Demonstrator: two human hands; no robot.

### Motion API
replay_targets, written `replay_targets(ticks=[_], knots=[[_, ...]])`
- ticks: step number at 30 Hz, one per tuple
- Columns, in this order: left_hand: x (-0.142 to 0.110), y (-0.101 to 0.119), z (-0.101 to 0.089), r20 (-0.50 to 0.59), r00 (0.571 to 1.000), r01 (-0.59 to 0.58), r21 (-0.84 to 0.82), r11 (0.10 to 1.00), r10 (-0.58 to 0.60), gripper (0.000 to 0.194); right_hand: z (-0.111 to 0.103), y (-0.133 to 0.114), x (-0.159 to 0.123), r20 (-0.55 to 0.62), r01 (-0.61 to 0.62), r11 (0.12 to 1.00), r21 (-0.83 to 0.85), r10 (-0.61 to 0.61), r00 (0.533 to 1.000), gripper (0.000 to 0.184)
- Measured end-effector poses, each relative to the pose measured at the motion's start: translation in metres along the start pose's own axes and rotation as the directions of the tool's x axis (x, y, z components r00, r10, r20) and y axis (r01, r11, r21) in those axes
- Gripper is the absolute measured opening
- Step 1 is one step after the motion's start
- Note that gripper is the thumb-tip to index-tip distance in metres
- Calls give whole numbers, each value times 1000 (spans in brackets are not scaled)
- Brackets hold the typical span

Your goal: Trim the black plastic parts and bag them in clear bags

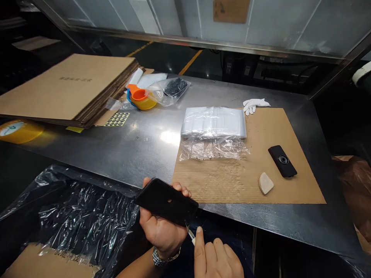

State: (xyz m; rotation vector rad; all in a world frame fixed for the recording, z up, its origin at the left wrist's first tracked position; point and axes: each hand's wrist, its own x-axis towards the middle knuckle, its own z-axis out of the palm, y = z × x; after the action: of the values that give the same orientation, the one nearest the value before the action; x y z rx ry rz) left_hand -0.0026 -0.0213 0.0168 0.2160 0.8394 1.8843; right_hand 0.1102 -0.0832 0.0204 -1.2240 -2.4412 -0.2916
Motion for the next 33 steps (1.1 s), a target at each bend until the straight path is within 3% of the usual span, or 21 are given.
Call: replay_targets(ticks=[8,12,19,25,29,33], knots=[[1,-2,-2,20,1000,-18,14,1000,18,37,1,0,-3,7,11,1000,-4,-11,1000,26],[0,-4,-4,-48,999,9,53,999,-7,39,-1,-1,-3,48,5,997,-74,-2,999,29],[4,-1,-4,-176,947,290,118,950,-267,49,0,13,-4,60,-18,994,-105,25,998,32],[12,6,-1,-181,843,523,57,850,-507,41,1,28,-8,118,-192,967,167,174,978,32],[12,7,1,-144,805,584,25,811,-575,39,-2,30,-11,85,-153,975,159,141,986,33],[11,8,3,-88,835,549,55,834,-543,41,-7,30,-12,121,-162,981,104,149,981,30]])
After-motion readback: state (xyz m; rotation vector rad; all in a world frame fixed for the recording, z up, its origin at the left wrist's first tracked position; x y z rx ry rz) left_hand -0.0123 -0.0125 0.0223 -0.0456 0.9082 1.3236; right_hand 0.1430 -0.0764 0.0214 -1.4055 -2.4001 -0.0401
